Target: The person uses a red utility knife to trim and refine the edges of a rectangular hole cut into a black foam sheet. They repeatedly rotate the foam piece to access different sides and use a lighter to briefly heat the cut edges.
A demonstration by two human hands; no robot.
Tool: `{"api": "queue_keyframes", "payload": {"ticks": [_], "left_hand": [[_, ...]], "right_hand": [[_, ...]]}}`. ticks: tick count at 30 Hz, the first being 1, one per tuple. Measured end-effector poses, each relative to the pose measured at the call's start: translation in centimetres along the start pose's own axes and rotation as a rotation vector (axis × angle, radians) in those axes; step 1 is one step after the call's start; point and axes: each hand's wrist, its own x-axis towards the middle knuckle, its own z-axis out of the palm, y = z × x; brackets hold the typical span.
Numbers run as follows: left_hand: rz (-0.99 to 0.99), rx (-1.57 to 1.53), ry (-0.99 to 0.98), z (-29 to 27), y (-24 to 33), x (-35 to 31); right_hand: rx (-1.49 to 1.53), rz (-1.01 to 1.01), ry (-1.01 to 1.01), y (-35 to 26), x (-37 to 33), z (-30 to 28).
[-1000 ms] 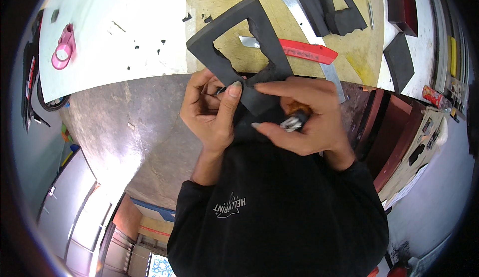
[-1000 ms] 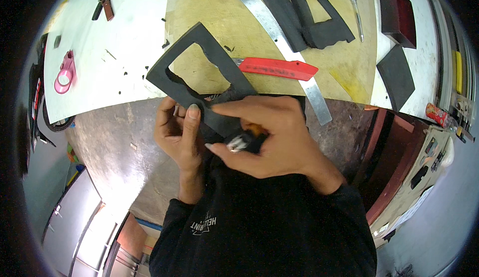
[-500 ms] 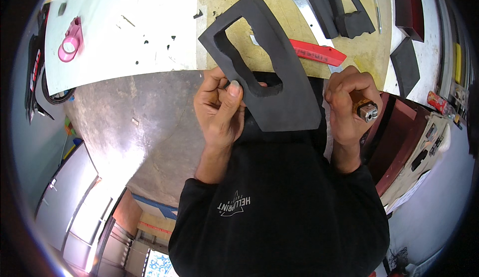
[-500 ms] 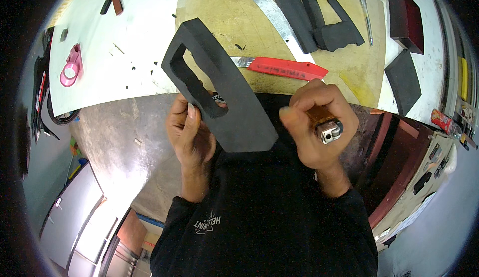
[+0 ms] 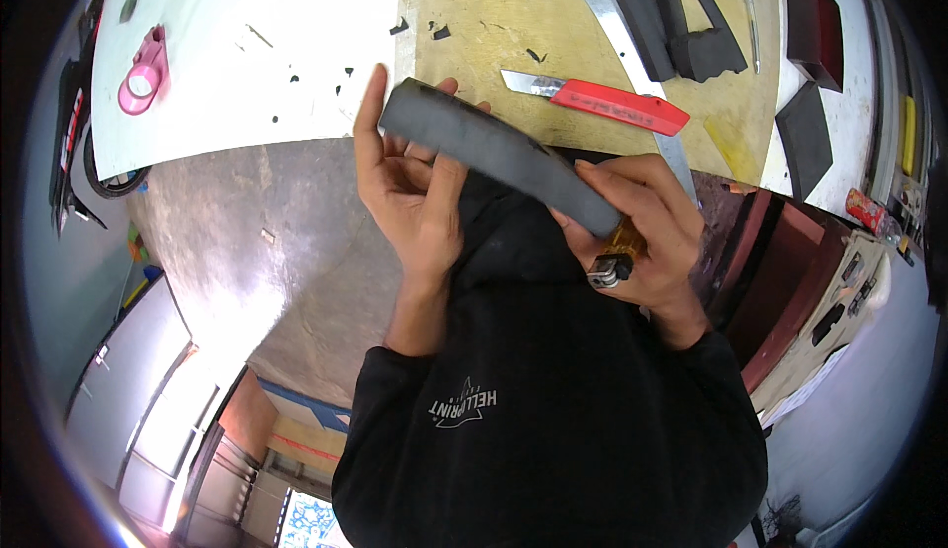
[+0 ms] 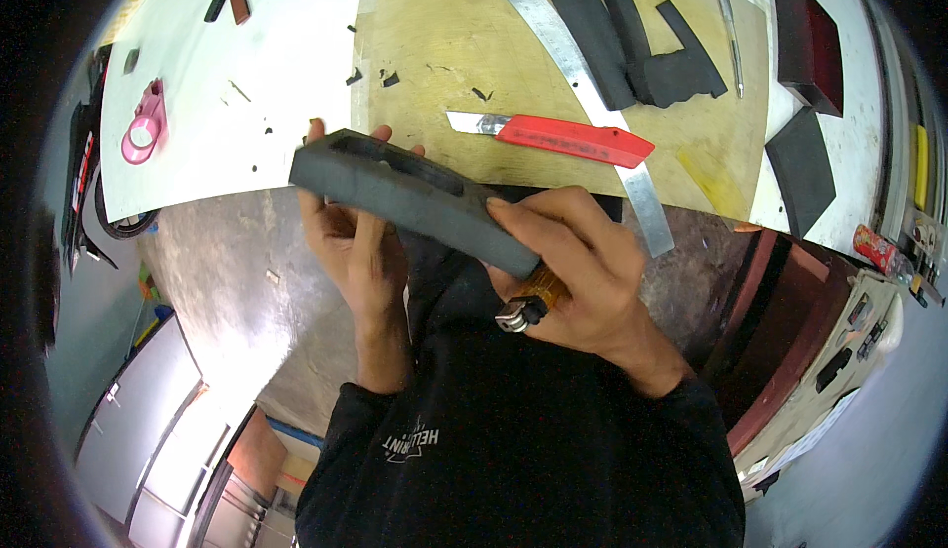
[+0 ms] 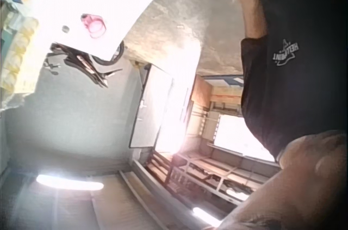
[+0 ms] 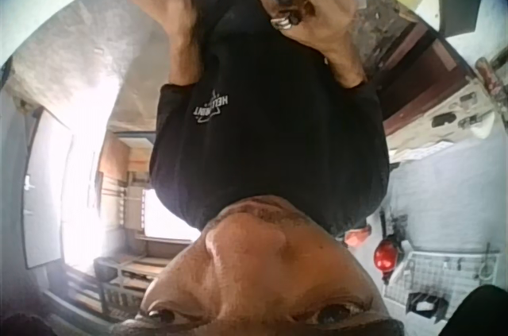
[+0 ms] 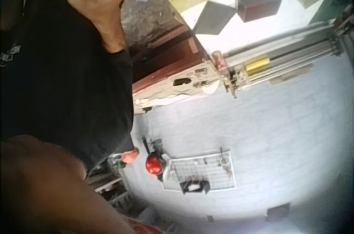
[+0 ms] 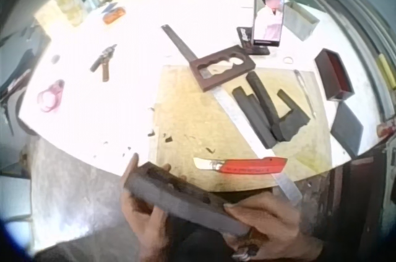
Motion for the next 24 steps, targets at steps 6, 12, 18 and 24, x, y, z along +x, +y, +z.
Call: {"api": "queue_keyframes", "payload": {"ticks": [6,12,18,24], "left_hand": [[-0.068,0.105,0.223,0.3,0.9,0.7],[0.106,0.021,0.128,-0.1,-0.1,0.5],[0.043,0.038,0.014,0.0,0.1,0.0],[-0.058,-0.068,0.005,1.1,0.0,-0.6]], "right_hand": [[-0.140,-0.186,-0.051,0.4,-0.4,0.1],[-0.099,-0.244,0.028,1.0,-1.5,0.8],[-0.038,-0.263,0.048,1.3,-2.2,1.0],[0.027,-0.158,0.091,0.8,-2.3,1.3]]}}
